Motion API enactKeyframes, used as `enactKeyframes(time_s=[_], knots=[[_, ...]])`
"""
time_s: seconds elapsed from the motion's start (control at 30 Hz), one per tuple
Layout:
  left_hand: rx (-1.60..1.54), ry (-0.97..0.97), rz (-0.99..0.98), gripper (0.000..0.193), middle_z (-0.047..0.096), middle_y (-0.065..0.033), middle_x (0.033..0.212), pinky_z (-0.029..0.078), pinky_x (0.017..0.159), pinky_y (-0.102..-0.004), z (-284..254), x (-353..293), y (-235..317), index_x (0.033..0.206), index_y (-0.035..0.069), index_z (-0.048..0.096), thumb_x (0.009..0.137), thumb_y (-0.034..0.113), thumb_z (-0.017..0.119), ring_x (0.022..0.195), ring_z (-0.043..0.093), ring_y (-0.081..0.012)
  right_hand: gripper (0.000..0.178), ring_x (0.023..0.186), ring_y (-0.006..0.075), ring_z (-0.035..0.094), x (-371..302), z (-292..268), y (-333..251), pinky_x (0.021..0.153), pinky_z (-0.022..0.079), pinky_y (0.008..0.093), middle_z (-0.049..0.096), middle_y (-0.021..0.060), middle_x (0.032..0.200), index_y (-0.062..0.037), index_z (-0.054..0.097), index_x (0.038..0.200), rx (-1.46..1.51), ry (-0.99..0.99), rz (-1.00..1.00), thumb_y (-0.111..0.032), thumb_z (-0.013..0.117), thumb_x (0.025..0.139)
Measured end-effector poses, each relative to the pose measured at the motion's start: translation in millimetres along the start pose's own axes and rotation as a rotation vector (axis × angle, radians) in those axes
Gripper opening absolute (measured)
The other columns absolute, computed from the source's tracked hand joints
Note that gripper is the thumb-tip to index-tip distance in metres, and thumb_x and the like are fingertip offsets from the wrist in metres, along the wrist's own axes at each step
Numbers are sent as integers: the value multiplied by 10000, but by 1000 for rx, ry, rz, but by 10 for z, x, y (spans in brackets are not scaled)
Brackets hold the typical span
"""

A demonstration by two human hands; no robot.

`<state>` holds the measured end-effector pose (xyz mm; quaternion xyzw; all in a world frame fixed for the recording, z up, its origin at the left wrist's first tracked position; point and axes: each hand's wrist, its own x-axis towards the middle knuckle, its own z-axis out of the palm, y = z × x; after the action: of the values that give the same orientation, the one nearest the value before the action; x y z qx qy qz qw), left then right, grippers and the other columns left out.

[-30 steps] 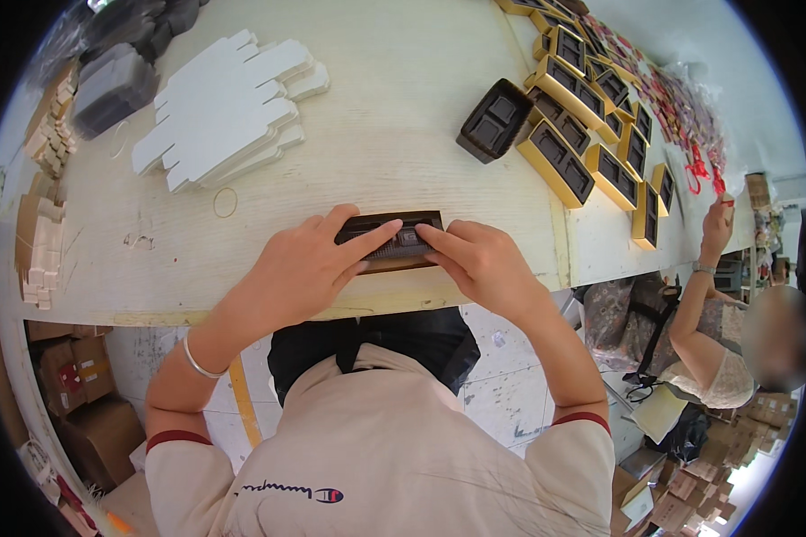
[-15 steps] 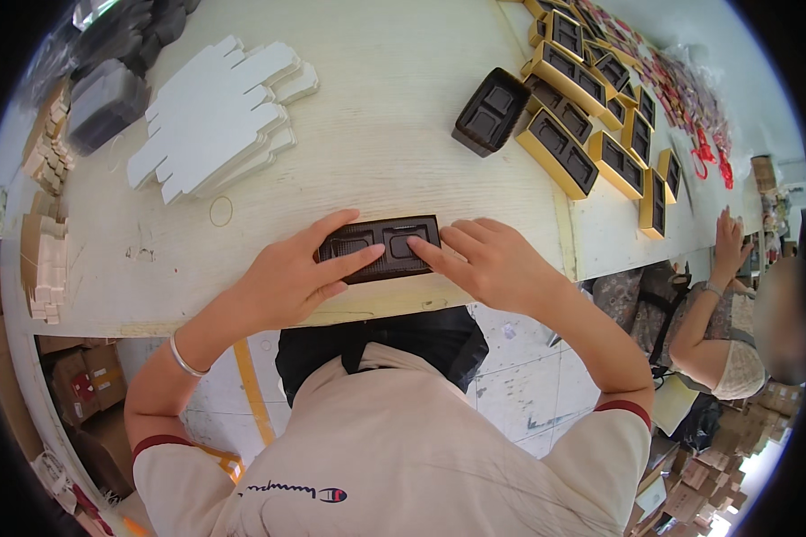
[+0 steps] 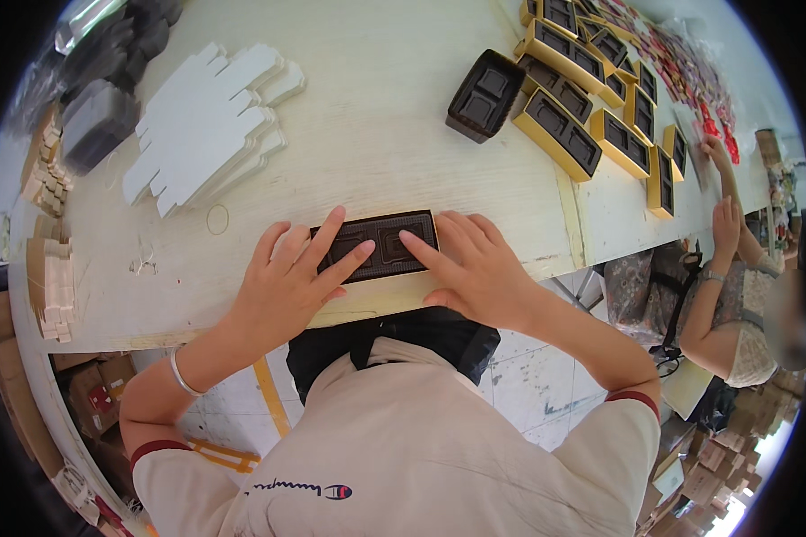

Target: The person folds white cardboard pieces into rectangular box shapes and inserts black plastic trays into them. The person repeats this process multiple times, placing completed boxes on the table.

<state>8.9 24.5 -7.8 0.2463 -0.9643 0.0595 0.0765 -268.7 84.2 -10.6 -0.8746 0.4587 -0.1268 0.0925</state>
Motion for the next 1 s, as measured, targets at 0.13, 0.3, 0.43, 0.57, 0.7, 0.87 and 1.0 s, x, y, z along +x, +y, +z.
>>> enactKeyframes(time_s=[0.13, 0.3, 0.43, 0.57, 0.7, 0.87, 1.0], knots=[[-188, 31, -78, 697, 350, -139, 1495, 283, 1058, -571, -126, 63, 4, 1368, 171, 509, 727, 317, 739, 1279, 386, -330, 719, 1291, 410, 390, 60, -132, 43, 1056, 326, 496, 402, 269, 1376, -125, 399, 1439, 178, 188, 55, -442, 634, 837], [-206, -9, -136, 641, 342, -147, 1501, 219, 1102, -613, 36, 15, 107, 1329, 95, 530, 740, 243, 738, 1382, 301, -369, 769, 1308, 374, 391, 154, 146, -6, 1082, 285, 515, 426, 232, 1378, -84, 414, 1420, 38, 75, -32, -449, 676, 795], [-422, 117, -155, 642, 419, -132, 1433, 251, 1104, -578, 49, 93, 63, 1326, 96, 520, 738, 232, 740, 1332, 369, -357, 798, 1155, 339, 483, 212, 59, -253, 970, 376, 465, 493, 167, 1271, 3, 412, 1383, 86, 69, 65, -350, 737, 746], [-511, 154, -118, 747, 487, -125, 1168, 237, 1105, -575, 111, 219, -67, 1373, 153, 462, 710, 310, 768, 1204, 441, -298, 778, 1080, 320, 520, 300, -37, -93, 933, 388, 447, 536, 143, 1164, 0, 411, 1381, 233, 92, 19, -159, 743, 696], [-512, 322, -254, 826, 411, -131, 1324, 190, 1117, -579, -222, 418, -5, 1406, 154, 405, 711, 408, 771, 1273, 367, -305, 720, 1110, 308, 535, 492, -614, 344, 978, 385, 440, 584, 122, 1162, -63, 500, 1328, -47, 152, -26, -128, 750, 657], [-1472, 533, 209, 586, 610, -141, 1133, 448, 882, -468, -1076, 14, -14, 1091, 33, 630, 842, 563, 644, 1017, 574, -335, 770, 1330, 355, 400, 663, -1545, 1537, 1094, 333, 454, 424, 215, 1425, -80, 407, 1436, -349, 412, 258, -160, 762, 757], [-1840, 529, 674, 436, 656, -101, 954, 446, 716, -350, -1550, -165, 95, 831, 53, 659, 965, 448, 532, 829, 592, -210, 683, 1337, 358, 388, 1341, -1161, 1105, 1104, 321, 448, 441, 177, 1421, -86, 445, 1393, -153, 299, 112, -228, 753, 801]])
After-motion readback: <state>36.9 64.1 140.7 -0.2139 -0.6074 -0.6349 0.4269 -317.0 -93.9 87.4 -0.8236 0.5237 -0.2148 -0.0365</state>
